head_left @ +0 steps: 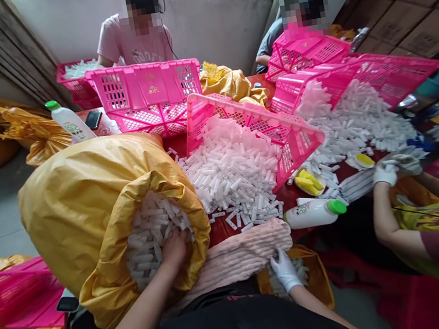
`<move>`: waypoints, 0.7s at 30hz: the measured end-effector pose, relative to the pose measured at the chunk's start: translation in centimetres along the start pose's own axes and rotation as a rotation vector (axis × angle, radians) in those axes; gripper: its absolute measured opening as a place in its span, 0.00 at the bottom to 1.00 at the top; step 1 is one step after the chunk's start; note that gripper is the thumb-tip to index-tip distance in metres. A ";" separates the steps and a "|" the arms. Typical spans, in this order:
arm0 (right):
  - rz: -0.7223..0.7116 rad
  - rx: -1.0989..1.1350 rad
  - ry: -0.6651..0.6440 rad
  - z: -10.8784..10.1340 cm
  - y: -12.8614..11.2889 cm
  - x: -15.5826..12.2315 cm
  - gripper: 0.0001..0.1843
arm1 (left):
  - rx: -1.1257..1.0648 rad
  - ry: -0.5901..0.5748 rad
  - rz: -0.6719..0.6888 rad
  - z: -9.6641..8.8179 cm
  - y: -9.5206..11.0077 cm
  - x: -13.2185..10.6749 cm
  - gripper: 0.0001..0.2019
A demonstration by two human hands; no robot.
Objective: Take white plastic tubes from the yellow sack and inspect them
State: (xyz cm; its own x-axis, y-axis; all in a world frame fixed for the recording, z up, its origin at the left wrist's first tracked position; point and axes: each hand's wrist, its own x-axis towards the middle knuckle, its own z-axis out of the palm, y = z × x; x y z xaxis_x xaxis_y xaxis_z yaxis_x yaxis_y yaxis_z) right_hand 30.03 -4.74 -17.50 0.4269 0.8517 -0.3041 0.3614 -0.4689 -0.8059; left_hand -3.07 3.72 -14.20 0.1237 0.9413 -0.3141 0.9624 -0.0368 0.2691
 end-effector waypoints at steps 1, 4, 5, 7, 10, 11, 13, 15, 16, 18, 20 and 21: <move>-0.010 -0.081 0.005 -0.6 0.3 0.3 0.08 | 0.032 -0.014 0.012 0.2 -0.3 0.5 0.22; -0.063 -0.240 -0.021 0.2 -0.2 1.6 0.12 | 0.128 -0.037 0.047 0.5 -0.6 1.1 0.21; -0.093 -0.278 -0.054 1.4 -0.8 2.3 0.13 | 0.143 -0.043 0.054 0.5 -0.5 1.0 0.21; -0.151 -0.336 -0.144 4.4 -2.4 4.0 0.13 | 0.142 -0.070 0.058 0.7 -0.4 0.6 0.20; -0.159 -0.409 -0.255 9.1 -5.0 6.7 0.08 | 0.095 -0.093 0.043 1.2 -0.2 -0.6 0.16; -0.144 -0.425 -0.282 10.3 -5.7 7.2 0.07 | 0.075 -0.083 0.030 1.3 -0.2 -1.0 0.15; -0.124 -0.425 -0.342 11.8 -7.0 7.7 0.06 | 0.011 -0.043 0.009 1.5 -0.2 -2.0 0.13; -0.139 -0.394 -0.403 12.1 -8.2 7.0 0.06 | -0.128 -0.004 0.021 1.2 0.0 -3.1 0.14; -0.153 -0.348 -0.433 12.0 -9.0 6.3 0.08 | -0.228 0.007 0.036 0.9 0.2 -3.7 0.15; -0.146 -0.103 -0.506 11.2 -10.7 4.5 0.18 | -0.441 -0.003 0.067 -0.3 1.0 -4.9 0.17; -0.090 0.296 -0.576 10.2 -13.0 2.3 0.27 | -0.609 -0.046 0.094 -1.9 2.2 -6.0 0.18; -0.055 0.494 -0.601 9.7 -14.2 1.2 0.29 | -0.668 -0.070 0.117 -2.8 2.9 -6.5 0.18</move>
State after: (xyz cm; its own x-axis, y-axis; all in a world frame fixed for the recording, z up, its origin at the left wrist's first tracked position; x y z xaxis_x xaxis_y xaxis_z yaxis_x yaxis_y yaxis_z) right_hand 17.35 5.23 -11.37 -0.1549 0.9175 -0.3663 -0.1026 -0.3837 -0.9178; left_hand -1.79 -1.58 -8.88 0.2554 0.9189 -0.3006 0.5888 0.0988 0.8022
